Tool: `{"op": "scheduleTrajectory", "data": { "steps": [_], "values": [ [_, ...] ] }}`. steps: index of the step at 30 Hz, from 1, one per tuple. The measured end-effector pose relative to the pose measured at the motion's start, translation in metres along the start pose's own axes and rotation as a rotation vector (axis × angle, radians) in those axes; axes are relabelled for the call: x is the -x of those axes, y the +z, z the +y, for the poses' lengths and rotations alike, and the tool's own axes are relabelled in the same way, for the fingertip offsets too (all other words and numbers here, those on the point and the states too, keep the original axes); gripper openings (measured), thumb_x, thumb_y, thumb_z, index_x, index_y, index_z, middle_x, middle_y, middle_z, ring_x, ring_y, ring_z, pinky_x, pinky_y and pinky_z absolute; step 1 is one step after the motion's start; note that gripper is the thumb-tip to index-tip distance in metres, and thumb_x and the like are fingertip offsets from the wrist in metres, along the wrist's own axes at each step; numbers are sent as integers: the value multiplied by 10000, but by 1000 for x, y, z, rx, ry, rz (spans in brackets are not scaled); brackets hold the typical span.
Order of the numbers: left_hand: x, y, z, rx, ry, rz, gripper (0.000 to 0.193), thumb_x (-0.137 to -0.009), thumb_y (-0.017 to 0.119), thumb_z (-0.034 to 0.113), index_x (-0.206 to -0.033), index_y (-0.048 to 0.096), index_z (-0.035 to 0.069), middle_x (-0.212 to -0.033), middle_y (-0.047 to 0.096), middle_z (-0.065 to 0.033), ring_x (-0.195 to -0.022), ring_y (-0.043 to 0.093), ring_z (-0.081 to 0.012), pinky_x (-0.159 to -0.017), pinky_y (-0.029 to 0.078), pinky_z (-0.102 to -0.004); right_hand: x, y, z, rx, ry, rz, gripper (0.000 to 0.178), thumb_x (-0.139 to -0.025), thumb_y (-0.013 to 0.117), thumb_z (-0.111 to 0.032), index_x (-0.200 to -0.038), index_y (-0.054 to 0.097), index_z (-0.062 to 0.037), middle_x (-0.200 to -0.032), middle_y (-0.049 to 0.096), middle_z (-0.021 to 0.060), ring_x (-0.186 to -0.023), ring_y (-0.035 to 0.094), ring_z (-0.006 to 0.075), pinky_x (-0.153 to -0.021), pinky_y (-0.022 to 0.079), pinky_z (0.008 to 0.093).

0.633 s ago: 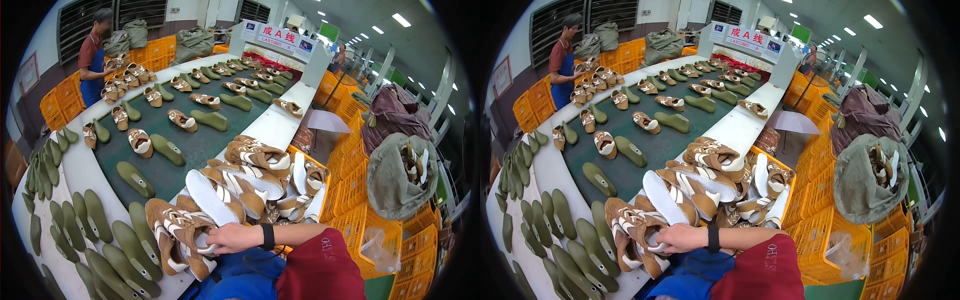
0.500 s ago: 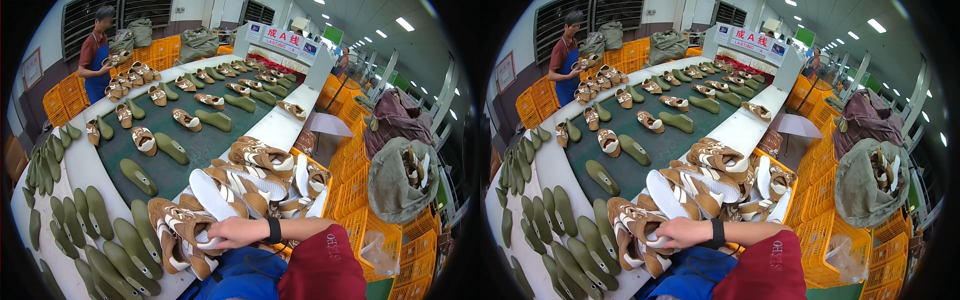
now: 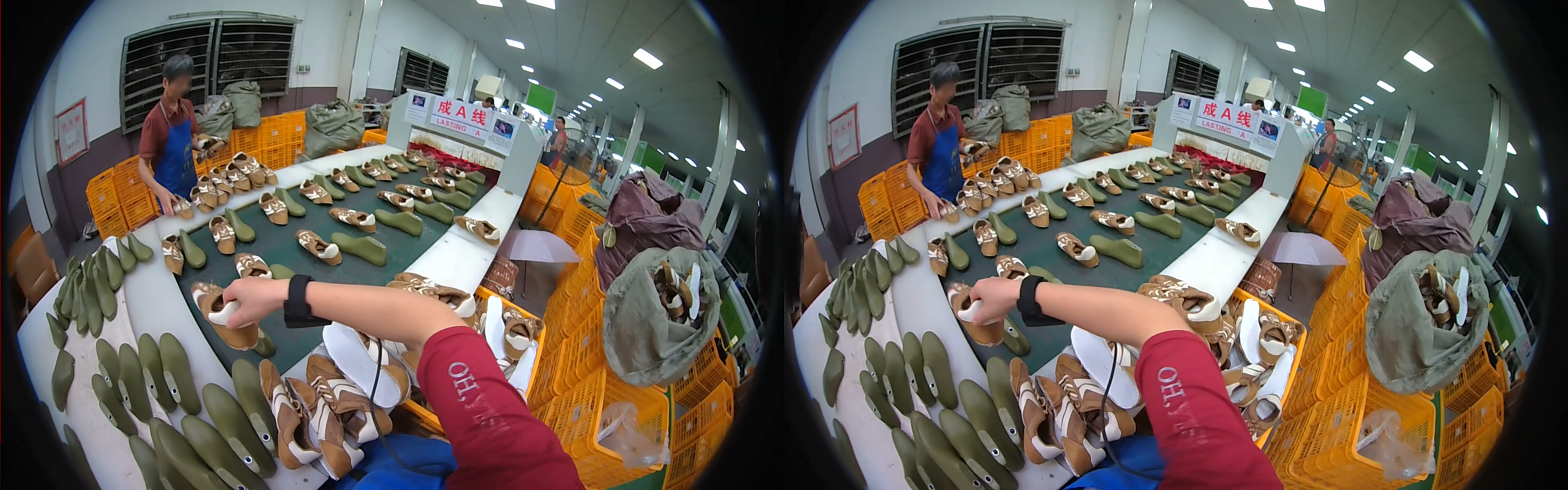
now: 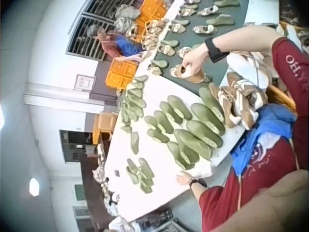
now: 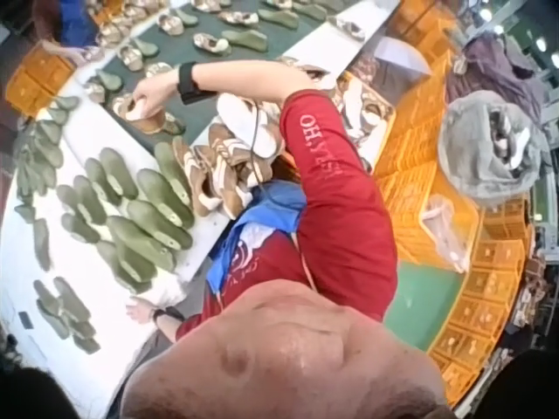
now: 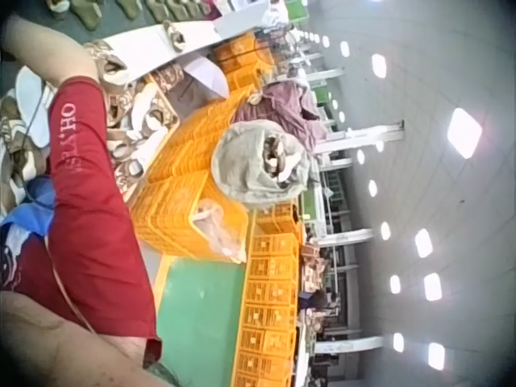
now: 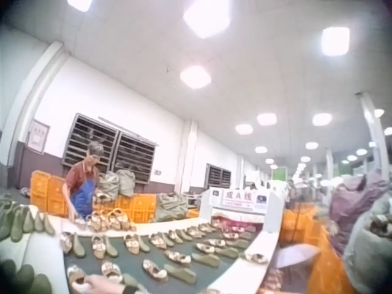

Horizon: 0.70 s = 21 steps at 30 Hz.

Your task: The recorder is organizing shoe molds and shoe components on a factory assembly line.

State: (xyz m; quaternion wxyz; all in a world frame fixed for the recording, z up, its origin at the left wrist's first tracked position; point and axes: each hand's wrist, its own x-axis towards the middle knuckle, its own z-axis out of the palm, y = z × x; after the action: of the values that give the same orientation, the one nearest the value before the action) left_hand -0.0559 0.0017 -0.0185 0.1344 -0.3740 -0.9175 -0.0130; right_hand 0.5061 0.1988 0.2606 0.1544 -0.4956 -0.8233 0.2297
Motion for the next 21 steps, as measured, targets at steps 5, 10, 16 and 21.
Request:
{"op": "scheduleTrajectory", "data": {
  "steps": [5, 10, 16, 21],
  "values": [
    [3, 47, -54, 100, 46, 120, 554, -868, 358, 484, -1227, 446, 70, -1231, 454, -176, -1115, 433, -327, -923, 343, -440, -54, 42, 2, -116, 4, -243, 456, -641, 724, -306, -971, 607, -14, -788, 621, 89, -649, 607, 158, -540, 517, 279],
    [-12, 15, 22, 68, -33, -34, 511, -887, 367, 446, -1276, 411, 118, -1330, 379, -128, -1235, 320, -305, -999, 241, -463, -65, 36, 58, -251, 163, -76, 401, -709, 675, -308, -942, 599, 9, -735, 607, 64, -591, 583, 115, -497, 486, 242],
    [1, -4, 7, 74, -149, -50, 496, -865, 410, 404, -1267, 416, 112, -1352, 347, -110, -1249, 297, -293, -1004, 234, -470, -125, 106, 81, -279, 324, -204, 329, -775, 612, -269, -959, 567, 0, -732, 585, 49, -566, 563, 95, -511, 457, 231],
    [7, 0, -3, 101, -147, -36, 486, -861, 429, 386, -1261, 417, 112, -1352, 343, -106, -1252, 290, -295, -1010, 222, -466, -157, 162, 100, -27, 292, -87, 324, -692, 629, -213, -958, 614, -29, -850, 629, 135, -743, 618, 224, -666, 487, 312]
  ]
}}
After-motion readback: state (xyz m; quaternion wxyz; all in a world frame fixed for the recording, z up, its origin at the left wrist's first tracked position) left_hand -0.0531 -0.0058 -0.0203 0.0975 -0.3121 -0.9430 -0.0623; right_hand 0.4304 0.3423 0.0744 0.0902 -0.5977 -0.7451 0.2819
